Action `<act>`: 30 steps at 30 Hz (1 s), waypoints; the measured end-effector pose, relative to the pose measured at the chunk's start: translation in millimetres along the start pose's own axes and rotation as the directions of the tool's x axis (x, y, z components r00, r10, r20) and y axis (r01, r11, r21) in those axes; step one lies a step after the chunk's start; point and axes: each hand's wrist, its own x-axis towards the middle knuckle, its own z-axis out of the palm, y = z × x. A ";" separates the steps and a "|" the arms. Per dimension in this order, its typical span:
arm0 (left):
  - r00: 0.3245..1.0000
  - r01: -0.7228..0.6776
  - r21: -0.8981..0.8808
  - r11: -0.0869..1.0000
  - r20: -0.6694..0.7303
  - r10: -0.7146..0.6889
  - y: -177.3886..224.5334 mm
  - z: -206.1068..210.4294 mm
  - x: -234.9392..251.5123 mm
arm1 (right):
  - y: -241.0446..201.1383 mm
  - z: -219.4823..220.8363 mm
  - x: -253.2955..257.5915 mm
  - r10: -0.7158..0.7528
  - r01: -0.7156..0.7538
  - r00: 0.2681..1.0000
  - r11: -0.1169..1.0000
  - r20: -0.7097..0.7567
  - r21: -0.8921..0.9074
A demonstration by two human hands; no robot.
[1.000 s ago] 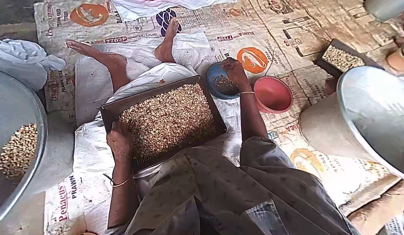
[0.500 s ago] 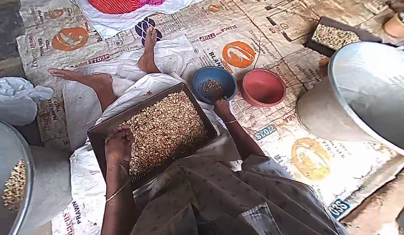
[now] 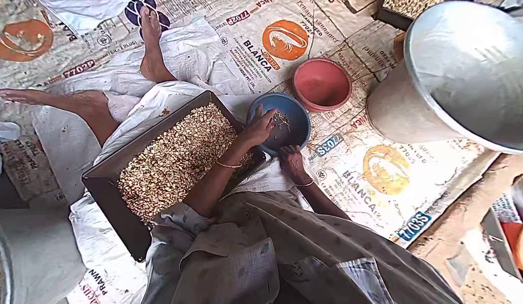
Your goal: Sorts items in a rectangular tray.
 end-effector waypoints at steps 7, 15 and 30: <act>0.960 -0.188 0.501 0.845 0.277 0.049 10.2 19.2 -44.8 | 17.4 -20.5 14.0 -0.120 0.013 0.953 0.933 0.278 0.359; 0.943 -0.180 0.573 0.800 0.331 -0.025 1.5 31.9 -39.0 | 58.0 -18.2 97.9 0.181 -0.302 0.933 0.864 0.310 0.404; 0.951 -0.121 0.532 0.838 0.303 -0.056 23.6 20.1 -52.3 | 28.6 -2.2 153.4 0.254 -0.250 0.910 0.967 0.329 -0.056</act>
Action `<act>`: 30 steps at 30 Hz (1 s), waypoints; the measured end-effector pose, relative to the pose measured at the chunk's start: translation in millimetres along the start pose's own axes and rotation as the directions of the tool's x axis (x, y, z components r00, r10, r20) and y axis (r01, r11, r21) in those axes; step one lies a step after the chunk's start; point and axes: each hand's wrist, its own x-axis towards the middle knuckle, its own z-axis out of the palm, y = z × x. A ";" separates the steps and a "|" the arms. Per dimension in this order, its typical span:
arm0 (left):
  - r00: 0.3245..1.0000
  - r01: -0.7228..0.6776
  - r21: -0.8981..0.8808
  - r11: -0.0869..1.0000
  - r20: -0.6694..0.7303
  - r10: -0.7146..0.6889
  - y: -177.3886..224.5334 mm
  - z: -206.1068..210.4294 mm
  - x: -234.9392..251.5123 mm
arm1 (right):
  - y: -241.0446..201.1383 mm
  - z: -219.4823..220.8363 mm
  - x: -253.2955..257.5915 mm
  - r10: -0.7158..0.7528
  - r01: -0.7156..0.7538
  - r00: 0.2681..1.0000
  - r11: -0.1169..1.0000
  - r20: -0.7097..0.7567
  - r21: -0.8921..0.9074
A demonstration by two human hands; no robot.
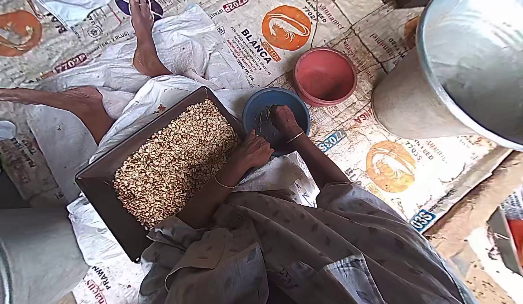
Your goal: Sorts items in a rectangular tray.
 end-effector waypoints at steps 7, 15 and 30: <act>0.999 -0.037 0.013 0.999 0.038 0.037 -14.1 12.6 18.0 | 27.4 -75.2 -1.7 0.210 -0.178 0.951 0.972 -0.227 0.155; 0.998 -0.028 0.022 0.999 0.048 0.027 -12.4 11.4 16.3 | 10.8 34.3 -43.3 0.060 -0.057 0.975 0.998 0.215 -0.020; 0.999 -0.035 0.010 0.999 -0.007 0.035 -11.4 11.2 11.9 | 9.0 37.0 -29.8 0.014 -0.010 0.959 1.000 0.282 -0.014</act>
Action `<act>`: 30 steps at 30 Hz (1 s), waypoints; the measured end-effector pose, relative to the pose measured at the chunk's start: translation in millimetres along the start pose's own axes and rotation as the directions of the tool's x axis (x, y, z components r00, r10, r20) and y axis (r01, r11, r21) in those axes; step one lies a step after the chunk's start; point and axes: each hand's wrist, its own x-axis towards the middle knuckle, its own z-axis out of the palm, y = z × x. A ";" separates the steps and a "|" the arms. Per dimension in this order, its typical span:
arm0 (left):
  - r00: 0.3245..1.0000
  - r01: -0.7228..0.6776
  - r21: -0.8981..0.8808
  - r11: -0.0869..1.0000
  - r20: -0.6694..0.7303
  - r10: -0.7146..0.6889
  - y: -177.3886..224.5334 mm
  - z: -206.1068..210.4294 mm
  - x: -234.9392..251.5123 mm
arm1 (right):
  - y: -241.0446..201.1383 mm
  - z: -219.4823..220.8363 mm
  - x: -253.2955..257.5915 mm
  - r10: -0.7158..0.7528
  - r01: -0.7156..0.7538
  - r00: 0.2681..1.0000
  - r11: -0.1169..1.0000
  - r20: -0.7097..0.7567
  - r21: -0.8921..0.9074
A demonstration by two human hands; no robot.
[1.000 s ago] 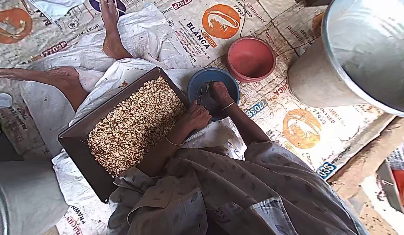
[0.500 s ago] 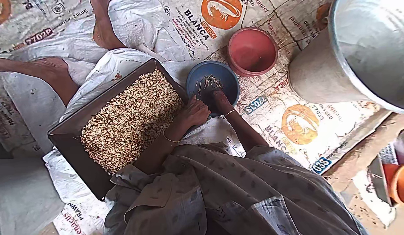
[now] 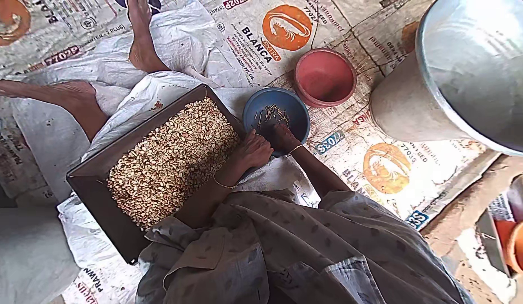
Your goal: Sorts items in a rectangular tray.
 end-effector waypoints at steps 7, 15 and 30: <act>1.000 -0.016 0.007 1.000 0.000 0.016 -5.8 6.3 6.8 | 31.1 -106.0 -0.7 0.269 -0.148 0.788 0.956 -0.554 0.253; 0.938 -0.219 -0.231 0.948 -0.317 0.140 -21.1 7.5 -15.4 | 81.0 -92.4 3.7 0.431 -0.443 0.854 0.896 -0.291 0.027; -0.086 0.769 -0.620 0.154 -0.339 -0.937 -119.9 91.5 -315.1 | -30.5 -107.8 92.3 -0.114 0.140 0.753 0.990 -0.648 -0.011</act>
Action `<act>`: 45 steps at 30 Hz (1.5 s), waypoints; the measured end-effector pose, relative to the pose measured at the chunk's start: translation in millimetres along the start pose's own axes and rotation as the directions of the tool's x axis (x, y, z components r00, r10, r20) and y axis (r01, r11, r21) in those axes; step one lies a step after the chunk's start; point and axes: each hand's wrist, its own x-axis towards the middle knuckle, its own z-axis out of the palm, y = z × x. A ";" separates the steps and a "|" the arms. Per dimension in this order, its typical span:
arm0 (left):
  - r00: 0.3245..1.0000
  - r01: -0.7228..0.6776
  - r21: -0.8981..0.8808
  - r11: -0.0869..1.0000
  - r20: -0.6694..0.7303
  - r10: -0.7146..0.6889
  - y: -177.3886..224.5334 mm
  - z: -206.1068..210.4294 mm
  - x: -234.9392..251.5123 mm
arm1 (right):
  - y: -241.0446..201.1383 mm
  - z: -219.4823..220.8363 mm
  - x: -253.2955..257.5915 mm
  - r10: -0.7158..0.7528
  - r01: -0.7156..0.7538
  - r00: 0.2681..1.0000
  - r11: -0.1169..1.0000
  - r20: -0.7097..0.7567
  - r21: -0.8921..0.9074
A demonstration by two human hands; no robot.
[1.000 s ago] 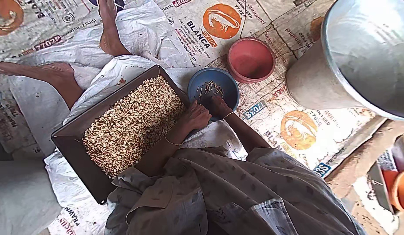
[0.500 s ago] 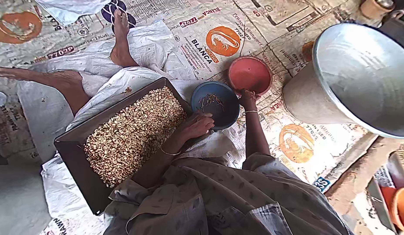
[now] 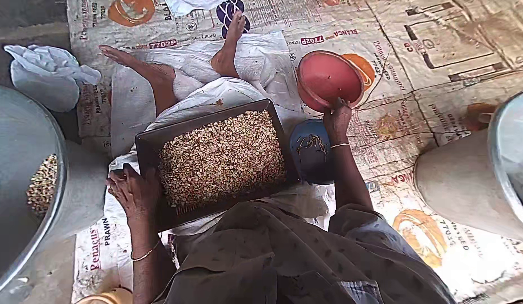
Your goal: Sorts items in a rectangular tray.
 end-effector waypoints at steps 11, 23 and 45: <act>0.969 0.197 -0.741 0.642 0.248 -0.011 -60.7 32.6 -31.7 | -97.5 4.8 -54.0 -0.114 0.076 0.956 0.986 0.270 0.146; 0.951 0.303 -0.948 0.095 0.295 -0.093 -81.1 29.8 -46.9 | -131.3 -59.0 -159.6 -0.232 -0.412 0.798 0.465 0.557 0.784; 0.942 0.303 -0.926 -0.226 0.326 -0.074 1.6 7.3 -65.9 | -112.2 -28.2 -101.0 -0.110 -0.607 0.794 -0.179 0.598 0.774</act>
